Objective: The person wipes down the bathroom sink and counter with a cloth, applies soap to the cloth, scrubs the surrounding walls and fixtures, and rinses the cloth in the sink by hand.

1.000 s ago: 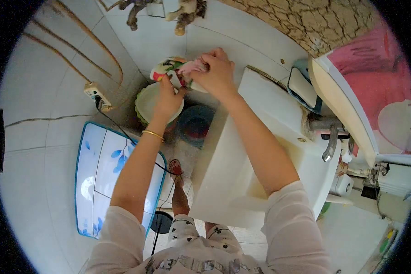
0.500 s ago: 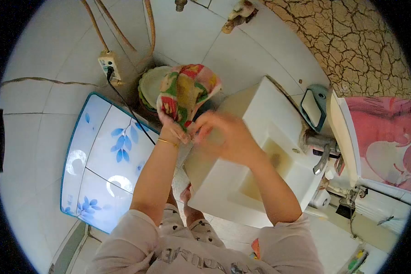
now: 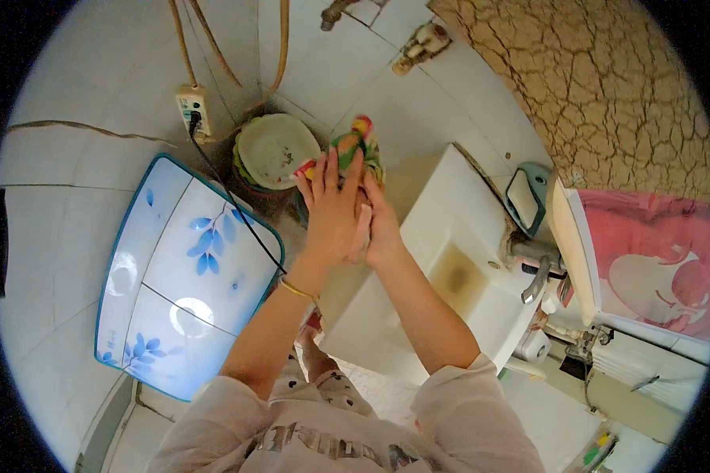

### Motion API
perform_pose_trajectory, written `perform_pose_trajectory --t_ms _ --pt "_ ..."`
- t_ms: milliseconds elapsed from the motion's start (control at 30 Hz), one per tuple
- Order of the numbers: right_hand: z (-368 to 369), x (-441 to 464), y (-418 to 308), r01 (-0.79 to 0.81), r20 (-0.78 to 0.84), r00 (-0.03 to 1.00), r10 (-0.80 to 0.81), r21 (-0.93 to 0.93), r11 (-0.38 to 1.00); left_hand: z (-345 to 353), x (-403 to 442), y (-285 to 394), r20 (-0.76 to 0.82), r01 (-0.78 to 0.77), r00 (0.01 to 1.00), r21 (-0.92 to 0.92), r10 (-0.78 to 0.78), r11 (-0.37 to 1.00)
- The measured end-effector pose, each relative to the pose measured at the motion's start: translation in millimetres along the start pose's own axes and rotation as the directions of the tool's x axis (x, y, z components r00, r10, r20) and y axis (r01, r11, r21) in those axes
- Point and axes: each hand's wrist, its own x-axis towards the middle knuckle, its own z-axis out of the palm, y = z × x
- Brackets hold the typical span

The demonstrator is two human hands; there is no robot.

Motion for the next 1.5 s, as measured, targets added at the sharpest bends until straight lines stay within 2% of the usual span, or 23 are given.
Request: perform_pose_trajectory --t_ms 67,167,233,267,300,333,367,400,467,500,600,633,733,767,867,933,967,1067,1133,1233,1300,1400,1500 --pt "10 5 -8 0.024 0.035 0.999 -0.027 0.087 0.996 -2 -6 3 -0.027 -0.039 0.999 -0.055 0.037 0.998" --pt "4 32 -48 -0.09 -0.256 0.966 0.028 -0.233 0.968 1 -37 -3 0.205 -0.006 0.976 -0.331 0.078 0.944" --pt "-6 54 -62 0.001 -0.265 0.936 -0.232 -0.656 0.755 -13 -43 -6 0.283 0.049 0.955 -0.448 0.089 0.893" --pt "-11 65 -70 0.026 -0.218 0.909 -0.355 -0.82 0.571 -14 -41 -12 0.256 0.072 0.965 -0.451 0.052 0.89" --pt "-7 67 -81 0.158 0.126 0.839 -0.529 -0.987 0.015 -12 -40 -18 0.233 0.098 0.972 -0.456 0.013 0.885" --pt "1 65 -90 0.195 0.496 0.727 -0.475 -0.812 -0.55 -10 -39 -20 0.212 0.125 0.977 -0.461 -0.027 0.879" --pt "3 67 -99 0.129 0.763 0.611 -0.211 -0.359 -0.924 -5 -35 -23 0.143 0.107 0.989 -0.476 -0.043 0.873" --pt "-1 81 -109 0.104 0.777 0.626 -0.067 -0.169 -0.98 -1 -28 -26 0.073 0.09 0.995 -0.488 -0.062 0.868" --pt "-13 121 -137 0.063 0.716 0.665 0.21 0.227 -0.972 7 -30 -25 0.006 0.081 0.996 -0.512 -0.09 0.855" --pt "-45 142 -147 -0.102 0.524 0.846 0.101 0.346 -0.933 11 -34 -23 0.006 0.09 0.995 -0.525 -0.101 0.846" --pt "-66 143 -140 0.079 0.199 0.972 0.122 0.212 -0.974 19 -57 -24 0.03 0.149 0.987 -0.553 -0.159 0.82" --pt "-76 153 -135 0.183 -0.075 0.983 0.168 0.466 -0.866 20 -71 -23 0.054 0.179 0.982 -0.565 -0.18 0.805" --pt "-99 175 -129 0.414 -0.342 0.903 0.258 0.54 -0.733 21 -93 -25 0.054 0.215 0.972 -0.587 -0.227 0.78" --pt "-102 185 -132 0.448 -0.325 0.894 0.308 0.644 -0.62 22 -97 -28 0.054 0.224 0.97 -0.583 -0.238 0.781" --pt "-70 197 -127 0.297 -0.024 0.933 0.358 0.612 -0.733 27 -97 -31 0.056 0.254 0.96 -0.582 -0.273 0.773" --pt "-47 240 -133 0.198 0.47 0.77 0.431 0.466 -0.862 25 -94 -26 0.082 0.29 0.95 -0.58 -0.3 0.761" --pt "1 236 -121 0.014 0.581 0.758 0.298 0.442 -0.897 28 -91 -26 0.072 0.275 0.955 -0.575 -0.287 0.771" --pt "81 246 -123 -0.128 0.779 0.563 0.278 0.414 -0.901 38 -76 -28 0.052 0.261 0.958 -0.559 -0.281 0.787" --pt "67 254 -126 -0.156 0.764 0.564 0.314 0.472 -0.868 42 -56 -26 0.048 0.271 0.954 -0.561 -0.296 0.782" --pt "18 237 -123 0.372 0.573 0.72 0.391 0.156 -0.915 44 -36 -27 0.018 0.23 0.962 -0.588 -0.271 0.775" --pt "-21 190 -118 0.373 0.135 0.872 0.47 0.439 -0.818 37 -31 -24 -0.019 0.217 0.959 -0.593 -0.283 0.776" --pt "-108 175 -145 0.608 -0.261 0.787 0.56 0.486 -0.628 38 -38 -26 -0.01 0.171 0.975 -0.599 -0.221 0.783" --pt "-131 172 -176 0.506 -0.197 0.857 0.477 0.501 -0.702 29 -43 -18 0.071 0.213 0.973 -0.625 -0.218 0.751"
